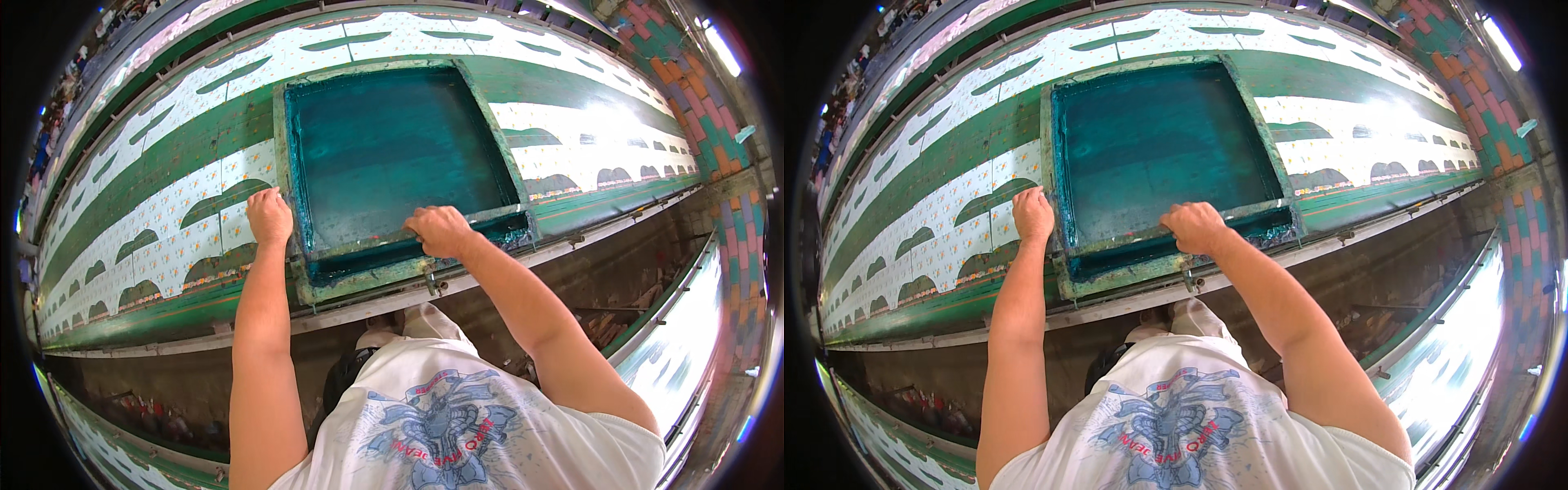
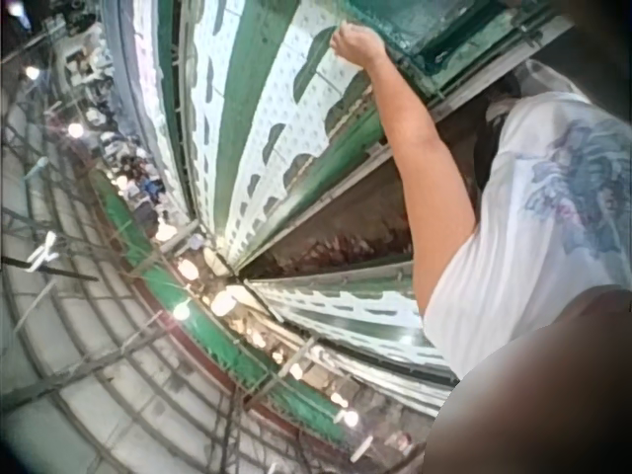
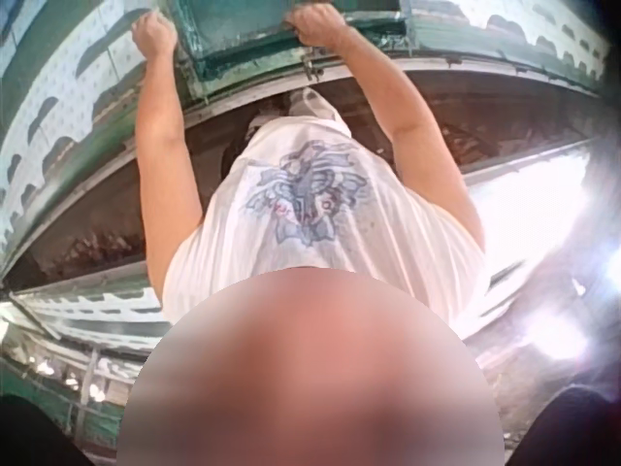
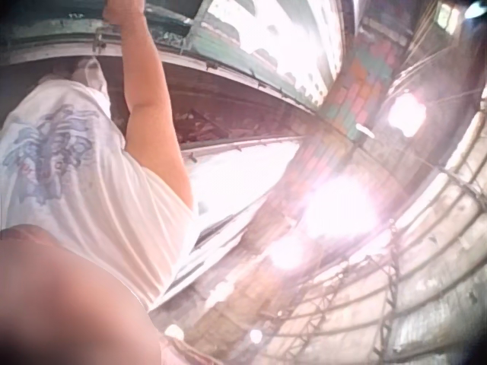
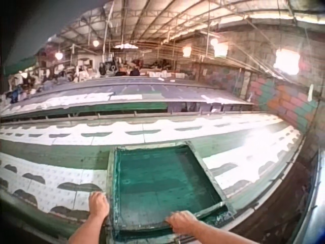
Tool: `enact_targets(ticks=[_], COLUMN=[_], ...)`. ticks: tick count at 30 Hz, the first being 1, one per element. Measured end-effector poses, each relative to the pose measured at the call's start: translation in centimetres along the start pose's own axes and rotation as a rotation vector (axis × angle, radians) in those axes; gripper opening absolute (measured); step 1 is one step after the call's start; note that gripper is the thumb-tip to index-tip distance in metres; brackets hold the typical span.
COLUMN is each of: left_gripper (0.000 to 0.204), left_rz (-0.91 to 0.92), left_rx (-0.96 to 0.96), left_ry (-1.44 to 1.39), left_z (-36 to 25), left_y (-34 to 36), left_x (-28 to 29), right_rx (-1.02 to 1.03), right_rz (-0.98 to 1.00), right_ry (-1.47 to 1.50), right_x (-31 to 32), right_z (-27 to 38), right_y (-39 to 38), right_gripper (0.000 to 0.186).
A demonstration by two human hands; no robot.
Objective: The person walks through a workshop and begins screen printing on a long fabric roll. They repeatedly pull a squeegee across a screen frame to transfer green ink onto the fabric, then lift and reposition the screen to continue the process.
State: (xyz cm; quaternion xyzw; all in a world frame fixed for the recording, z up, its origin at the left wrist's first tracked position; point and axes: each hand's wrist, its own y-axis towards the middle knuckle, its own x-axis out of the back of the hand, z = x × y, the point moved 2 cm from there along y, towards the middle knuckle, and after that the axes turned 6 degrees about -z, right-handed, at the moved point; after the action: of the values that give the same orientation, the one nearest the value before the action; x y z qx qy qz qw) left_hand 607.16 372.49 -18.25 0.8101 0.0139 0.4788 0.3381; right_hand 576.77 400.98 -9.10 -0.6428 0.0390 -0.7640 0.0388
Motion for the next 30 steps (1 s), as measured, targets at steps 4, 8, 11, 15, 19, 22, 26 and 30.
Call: enact_targets(ticks=[4,8,11,15,19,22,26,30], left_gripper=[0.025,0.031,0.035,0.038,0.048,0.060,0.061,0.059], left_rz=[0.096,0.135,0.089,0.075,0.153,0.213,0.189,0.182], left_rx=[0.199,0.407,0.413,0.446,0.640,0.711,0.699,0.652], left_ry=[0.093,0.118,0.057,0.106,0.212,0.297,0.354,0.399], left_z=[-0.9,-1.6,-1.7,-2.3,-3.3,-3.8,-3.5,-2.7], left_y=[-0.1,-0.8,-1.1,-1.2,-1.2,-1.1,-0.9,-1.1], left_x=[-0.2,-0.4,-0.3,0.1,0.8,1.2,1.0,0.7], right_rx=[0.057,0.107,0.117,0.184,0.087,-0.176,-0.274,-0.264], right_rz=[-0.121,-0.168,-0.189,-0.219,-0.631,-0.752,-0.750,-0.702], right_ry=[0.006,0.083,0.132,0.310,0.428,0.499,0.690,0.922], right_x=[-0.7,-1.8,-2.6,-1.6,1.3,1.7,-0.3,-2.5], right_z=[0.9,0.8,0.5,-3.4,-12.6,-20.9,-28.2,-31.8], right_y=[-2.5,-4.8,-5.7,-6.3,-9.4,-11.7,-12.0,-9.4], right_gripper=[0.030,0.058,0.067,0.055,0.043,0.042,0.052,0.059])
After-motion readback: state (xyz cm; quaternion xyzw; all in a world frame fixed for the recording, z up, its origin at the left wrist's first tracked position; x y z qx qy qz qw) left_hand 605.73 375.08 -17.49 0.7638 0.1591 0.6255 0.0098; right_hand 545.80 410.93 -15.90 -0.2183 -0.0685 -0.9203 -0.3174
